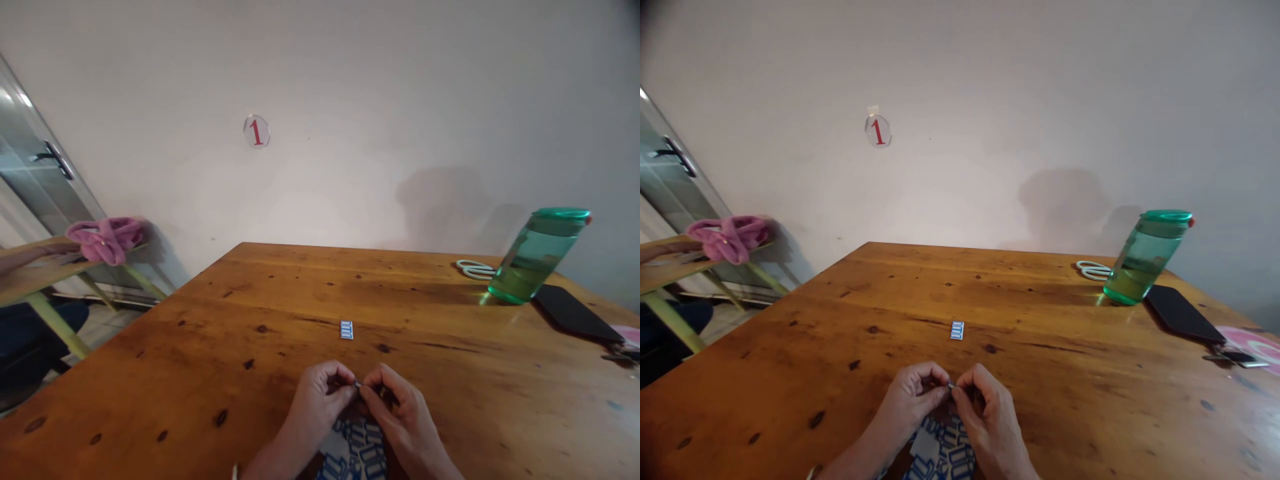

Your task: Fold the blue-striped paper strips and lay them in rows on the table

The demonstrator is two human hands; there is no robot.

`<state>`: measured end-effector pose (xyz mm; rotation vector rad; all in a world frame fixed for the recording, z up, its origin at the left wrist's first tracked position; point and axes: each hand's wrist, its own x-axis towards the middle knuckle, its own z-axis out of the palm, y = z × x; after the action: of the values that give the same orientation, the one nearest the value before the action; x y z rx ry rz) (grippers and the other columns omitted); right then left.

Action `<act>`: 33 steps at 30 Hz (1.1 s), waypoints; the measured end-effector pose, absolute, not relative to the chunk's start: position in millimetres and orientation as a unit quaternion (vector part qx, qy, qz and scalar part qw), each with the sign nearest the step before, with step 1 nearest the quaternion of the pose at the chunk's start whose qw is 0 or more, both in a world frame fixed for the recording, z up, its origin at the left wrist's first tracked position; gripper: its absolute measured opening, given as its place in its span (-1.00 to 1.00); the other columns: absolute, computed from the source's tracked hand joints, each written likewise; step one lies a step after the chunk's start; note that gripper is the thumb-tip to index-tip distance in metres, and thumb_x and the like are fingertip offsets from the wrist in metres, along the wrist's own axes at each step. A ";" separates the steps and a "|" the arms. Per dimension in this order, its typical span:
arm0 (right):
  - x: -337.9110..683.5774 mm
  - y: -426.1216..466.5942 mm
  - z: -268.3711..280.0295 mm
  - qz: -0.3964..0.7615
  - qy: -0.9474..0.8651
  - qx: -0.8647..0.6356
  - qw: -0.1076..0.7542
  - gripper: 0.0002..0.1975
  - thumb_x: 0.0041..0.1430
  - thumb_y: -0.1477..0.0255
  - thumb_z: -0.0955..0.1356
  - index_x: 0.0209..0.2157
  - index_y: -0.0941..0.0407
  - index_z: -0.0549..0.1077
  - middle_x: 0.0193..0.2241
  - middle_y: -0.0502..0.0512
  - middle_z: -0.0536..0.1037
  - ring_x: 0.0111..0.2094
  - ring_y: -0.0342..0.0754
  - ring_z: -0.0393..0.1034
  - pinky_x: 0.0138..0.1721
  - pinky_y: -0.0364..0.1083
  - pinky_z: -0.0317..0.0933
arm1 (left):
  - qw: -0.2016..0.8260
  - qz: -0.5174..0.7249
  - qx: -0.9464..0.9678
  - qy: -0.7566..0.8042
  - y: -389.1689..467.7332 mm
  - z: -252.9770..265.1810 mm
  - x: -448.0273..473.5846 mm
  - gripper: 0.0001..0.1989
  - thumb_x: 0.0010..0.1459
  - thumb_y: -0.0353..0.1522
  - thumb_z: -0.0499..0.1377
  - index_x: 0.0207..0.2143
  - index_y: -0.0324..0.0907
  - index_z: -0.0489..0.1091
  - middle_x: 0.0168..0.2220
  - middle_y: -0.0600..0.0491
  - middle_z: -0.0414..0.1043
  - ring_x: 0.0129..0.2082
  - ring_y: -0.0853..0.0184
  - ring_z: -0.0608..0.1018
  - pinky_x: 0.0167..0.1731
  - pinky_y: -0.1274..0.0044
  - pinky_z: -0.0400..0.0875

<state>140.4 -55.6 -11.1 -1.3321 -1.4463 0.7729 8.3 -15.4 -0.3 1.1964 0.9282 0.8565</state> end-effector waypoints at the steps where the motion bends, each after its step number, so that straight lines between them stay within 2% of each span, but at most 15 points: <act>1: 140.0 -55.6 -10.9 0.319 -0.596 -0.548 0.493 -0.74 0.08 0.28 0.27 -0.59 0.11 0.27 -0.64 -0.07 0.26 -0.60 -0.17 0.12 -0.58 -0.21 0.03 | 0.638 0.385 0.528 0.407 -15.0 0.3 8.4 -0.85 -0.26 -0.37 0.27 -0.58 -0.20 0.34 -0.64 0.14 0.38 -0.62 0.41 0.43 -0.57 0.60 0.29; 7: 139.4 -57.8 -7.2 0.330 -0.631 -0.530 0.461 -0.76 0.17 0.27 0.19 -0.44 0.11 0.33 -0.53 0.01 0.38 -0.51 -0.10 0.26 -0.50 -0.17 0.13 | 0.653 0.388 0.504 0.412 -8.5 12.7 2.0 -0.82 -0.21 -0.32 0.27 -0.58 -0.23 0.34 -0.66 0.10 0.42 -0.65 0.39 0.45 -0.59 0.58 0.33; 12: 138.3 -60.9 -8.8 0.226 -0.738 -0.522 0.363 -0.84 0.18 0.40 0.19 -0.31 0.10 0.38 -0.42 0.08 0.42 -0.40 -0.05 0.33 -0.38 -0.13 0.18 | 0.662 0.482 0.405 0.406 1.2 26.6 -16.7 -0.76 -0.23 -0.35 0.32 -0.50 -0.28 0.38 -0.56 0.07 0.47 -0.55 0.36 0.54 -0.49 0.56 0.41; 14: 136.7 -62.2 -9.4 0.202 -0.774 -0.508 0.320 -0.83 0.18 0.44 0.19 -0.33 0.10 0.40 -0.40 0.09 0.43 -0.37 -0.04 0.34 -0.35 -0.13 0.18 | 0.671 0.514 0.363 0.392 4.4 28.4 -22.5 -0.76 -0.26 -0.39 0.34 -0.50 -0.29 0.37 -0.55 0.07 0.48 -0.54 0.35 0.55 -0.48 0.57 0.42; 17: 135.0 -64.1 -8.9 0.187 -0.804 -0.502 0.258 -0.79 0.17 0.46 0.19 -0.47 0.11 0.40 -0.44 0.09 0.43 -0.38 -0.05 0.34 -0.38 -0.13 0.16 | 0.682 0.549 0.310 0.371 8.0 27.2 -26.7 -0.80 -0.24 -0.47 0.33 -0.51 -0.29 0.36 -0.55 0.06 0.49 -0.52 0.36 0.55 -0.48 0.59 0.44; 20: 135.2 -64.4 -6.7 0.184 -0.801 -0.520 0.234 -0.77 0.17 0.46 0.19 -0.53 0.12 0.37 -0.48 0.07 0.42 -0.42 -0.07 0.33 -0.41 -0.14 0.14 | 0.692 0.564 0.265 0.365 10.4 24.9 -27.5 -0.87 -0.16 -0.54 0.27 -0.51 -0.29 0.35 -0.57 0.04 0.49 -0.53 0.37 0.55 -0.48 0.61 0.44; 26: 124.6 -55.1 8.6 0.177 -0.769 -0.574 0.221 -0.82 0.14 0.48 0.20 -0.48 0.12 0.37 -0.48 0.04 0.43 -0.44 -0.09 0.32 -0.41 -0.15 0.12 | 0.697 0.585 0.221 0.352 14.0 24.8 -29.0 -0.88 -0.01 -0.62 0.13 -0.52 -0.29 0.33 -0.59 0.01 0.48 -0.57 0.40 0.54 -0.49 0.61 0.45; 30: 102.4 -45.2 19.1 0.142 -0.770 -0.605 0.142 -0.88 0.10 0.48 0.23 -0.40 0.14 0.39 -0.37 0.14 0.46 -0.30 0.01 0.34 -0.31 -0.08 0.14 | 0.694 0.592 0.218 0.347 15.2 27.6 -30.9 -0.86 0.01 -0.63 0.10 -0.51 -0.29 0.33 -0.61 0.02 0.48 -0.59 0.41 0.54 -0.51 0.62 0.45; 33: 87.0 -40.4 21.9 0.097 -0.762 -0.636 0.081 -0.82 0.08 0.43 0.24 -0.31 0.18 0.41 -0.25 0.25 0.45 -0.18 0.14 0.32 -0.24 0.03 0.15 | 0.694 0.597 0.214 0.341 15.0 29.5 -31.6 -0.86 0.01 -0.63 0.10 -0.52 -0.29 0.33 -0.62 0.03 0.47 -0.59 0.41 0.54 -0.52 0.62 0.45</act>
<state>87.0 -40.4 21.9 -1.8999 -2.2762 0.2903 -31.6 15.0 29.5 0.4775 0.7614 1.3326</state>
